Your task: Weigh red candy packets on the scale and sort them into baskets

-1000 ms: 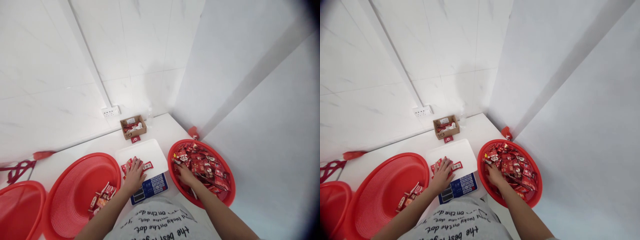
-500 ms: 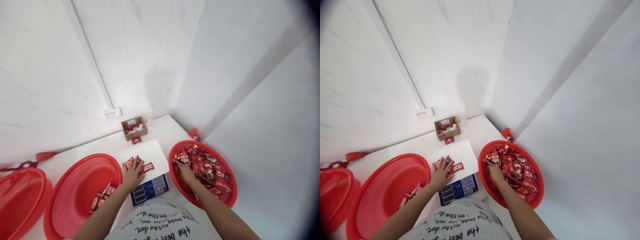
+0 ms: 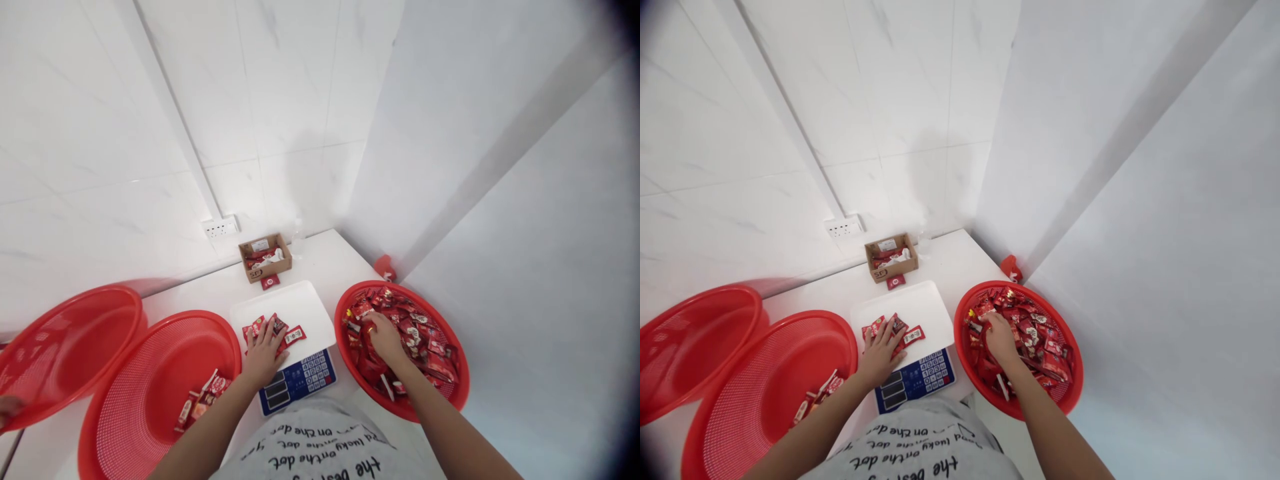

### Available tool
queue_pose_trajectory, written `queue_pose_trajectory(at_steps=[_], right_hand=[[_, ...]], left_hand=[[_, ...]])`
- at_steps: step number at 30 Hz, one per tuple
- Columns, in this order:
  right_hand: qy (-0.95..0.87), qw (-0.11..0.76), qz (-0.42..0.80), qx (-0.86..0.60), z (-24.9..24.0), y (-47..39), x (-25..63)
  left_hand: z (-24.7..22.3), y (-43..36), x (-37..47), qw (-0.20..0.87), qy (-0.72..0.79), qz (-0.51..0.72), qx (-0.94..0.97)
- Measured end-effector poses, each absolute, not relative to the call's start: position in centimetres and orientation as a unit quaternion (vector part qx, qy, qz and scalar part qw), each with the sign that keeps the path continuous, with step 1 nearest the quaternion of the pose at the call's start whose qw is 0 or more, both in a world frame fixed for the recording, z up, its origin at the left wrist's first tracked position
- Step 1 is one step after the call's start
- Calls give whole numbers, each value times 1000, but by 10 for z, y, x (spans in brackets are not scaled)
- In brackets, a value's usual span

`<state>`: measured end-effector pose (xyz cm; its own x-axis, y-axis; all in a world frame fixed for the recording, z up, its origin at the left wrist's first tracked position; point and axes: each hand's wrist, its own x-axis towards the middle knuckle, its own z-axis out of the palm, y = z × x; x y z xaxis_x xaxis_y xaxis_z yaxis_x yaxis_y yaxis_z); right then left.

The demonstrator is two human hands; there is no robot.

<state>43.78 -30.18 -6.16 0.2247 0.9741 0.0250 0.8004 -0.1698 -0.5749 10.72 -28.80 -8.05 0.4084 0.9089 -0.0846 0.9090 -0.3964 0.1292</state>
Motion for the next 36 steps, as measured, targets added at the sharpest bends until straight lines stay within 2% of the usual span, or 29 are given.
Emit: queue_pose_trajectory(at_steps=[4,8,11,13,15,19,21,25,31,36], right_hand=[[-584,266,175,-747,-49,-299,436],[-554,362,199,-723,-33,-294,420],[-530,429,265,-682,-24,-285,394],[-531,443,325,-645,-22,-277,374],[-571,400,337,-633,-24,-271,357],[-660,183,261,-681,-45,-279,339],[-680,114,227,-688,-59,-290,339],[-717,87,173,-670,-78,-307,344],[-727,53,145,-669,-77,-303,341],[-767,68,110,-628,-69,-288,331]], left_hand=[[-83,-289,107,70,538,11,840],[-84,-289,106,67,538,11,840],[-83,-289,106,72,541,10,838],[-83,-288,106,73,540,11,838],[-82,-288,105,73,541,12,837],[-80,-291,104,79,557,18,826],[-79,-293,106,79,569,22,818],[-78,-292,114,81,574,18,815],[-83,-279,120,66,535,13,842],[-84,-276,118,62,520,21,852]])
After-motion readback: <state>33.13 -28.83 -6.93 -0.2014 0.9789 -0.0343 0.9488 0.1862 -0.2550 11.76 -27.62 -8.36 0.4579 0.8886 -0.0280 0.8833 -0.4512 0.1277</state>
